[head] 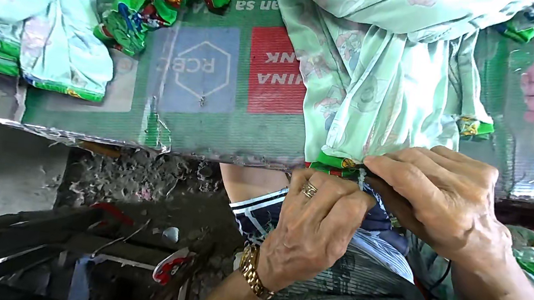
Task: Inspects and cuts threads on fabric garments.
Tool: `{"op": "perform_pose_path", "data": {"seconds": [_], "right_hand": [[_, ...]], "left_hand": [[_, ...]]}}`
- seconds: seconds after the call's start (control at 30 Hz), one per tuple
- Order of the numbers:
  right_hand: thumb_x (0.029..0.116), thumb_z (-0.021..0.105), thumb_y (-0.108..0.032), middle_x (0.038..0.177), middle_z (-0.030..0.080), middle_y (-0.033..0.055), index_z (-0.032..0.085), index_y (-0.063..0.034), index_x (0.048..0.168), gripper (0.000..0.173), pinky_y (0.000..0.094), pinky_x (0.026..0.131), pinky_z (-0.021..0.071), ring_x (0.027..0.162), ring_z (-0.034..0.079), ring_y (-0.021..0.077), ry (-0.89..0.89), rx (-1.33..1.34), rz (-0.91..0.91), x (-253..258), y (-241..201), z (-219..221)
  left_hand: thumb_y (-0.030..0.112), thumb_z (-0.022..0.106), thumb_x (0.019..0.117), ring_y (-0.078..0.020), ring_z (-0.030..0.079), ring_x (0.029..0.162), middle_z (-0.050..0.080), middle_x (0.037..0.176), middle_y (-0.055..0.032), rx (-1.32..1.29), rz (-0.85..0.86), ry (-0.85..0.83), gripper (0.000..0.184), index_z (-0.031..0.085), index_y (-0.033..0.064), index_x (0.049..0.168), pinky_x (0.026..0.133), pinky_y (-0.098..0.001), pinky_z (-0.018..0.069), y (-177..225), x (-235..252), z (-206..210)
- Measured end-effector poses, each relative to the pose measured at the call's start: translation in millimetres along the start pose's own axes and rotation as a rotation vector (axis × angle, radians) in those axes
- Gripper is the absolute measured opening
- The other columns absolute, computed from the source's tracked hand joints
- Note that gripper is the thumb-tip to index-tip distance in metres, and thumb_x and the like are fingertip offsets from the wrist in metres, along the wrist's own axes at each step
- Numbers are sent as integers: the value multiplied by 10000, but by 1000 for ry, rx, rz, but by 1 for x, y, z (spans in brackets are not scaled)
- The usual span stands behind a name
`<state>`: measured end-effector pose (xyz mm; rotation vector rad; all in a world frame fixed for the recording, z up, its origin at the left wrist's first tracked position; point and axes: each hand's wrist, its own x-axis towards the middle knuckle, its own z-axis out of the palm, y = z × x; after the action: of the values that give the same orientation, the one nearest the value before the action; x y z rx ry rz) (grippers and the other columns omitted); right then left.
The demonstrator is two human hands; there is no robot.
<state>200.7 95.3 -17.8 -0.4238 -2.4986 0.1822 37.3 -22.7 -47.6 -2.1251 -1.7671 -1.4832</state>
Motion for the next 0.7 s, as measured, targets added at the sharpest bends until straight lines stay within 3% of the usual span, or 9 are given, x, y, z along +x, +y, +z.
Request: {"op": "perform_pose_path", "data": {"seconds": [0.13,0.2,0.27,0.3,0.4,0.5,0.6,0.7], "right_hand": [[984,603,-81,799,673,110,706,-46,1068,137,356,517,387,618,589,233,17,11,-14,0,1,3],[993,604,-105,800,670,98,702,-45,1057,132,344,525,405,636,601,210,-14,93,7,0,3,0],[994,647,-203,840,668,13,696,-75,1073,158,223,595,485,708,616,74,-36,326,91,-2,7,-11],[977,672,-235,887,660,-44,679,-103,1110,187,141,651,519,760,612,-7,-34,480,150,-4,10,-17],[965,696,-292,1008,666,-109,649,-152,1206,283,115,696,540,835,618,-45,67,756,264,-4,12,-28],[930,703,-294,978,641,-119,595,-125,1224,355,94,667,528,801,600,-69,75,696,327,3,10,-19],[899,745,-276,922,639,-93,588,-109,1222,395,96,641,524,756,596,-63,-29,569,389,6,8,-9],[940,710,-312,924,655,-93,584,-110,1234,378,90,656,529,773,609,-72,-71,507,375,4,6,-9]], "left_hand": [[92,651,983,-128,636,968,689,934,-41,-30,16,-40,19,668,85,989,937,-304,466,2,0,-1],[119,636,999,-123,637,885,685,880,-37,-49,28,-61,51,670,85,985,903,-300,470,2,-1,-3],[210,600,1034,-120,575,674,634,723,-37,-84,39,-52,178,668,72,945,779,-294,452,2,0,-7],[247,576,1045,-110,556,639,616,693,-26,-70,35,-37,220,663,77,935,740,-278,451,1,2,-10],[253,636,1003,-115,596,744,649,781,-20,76,-10,10,169,683,94,968,734,-260,469,-1,17,-12],[322,686,978,-201,604,834,652,933,-66,254,-25,-137,288,728,107,1165,712,-355,437,-9,37,-6],[150,657,971,-205,601,802,650,876,-58,269,24,-161,77,724,123,998,702,-377,400,-14,38,-1],[93,663,968,-183,635,873,696,906,-56,224,23,-83,61,722,93,981,815,-363,453,-12,24,-2]]}}
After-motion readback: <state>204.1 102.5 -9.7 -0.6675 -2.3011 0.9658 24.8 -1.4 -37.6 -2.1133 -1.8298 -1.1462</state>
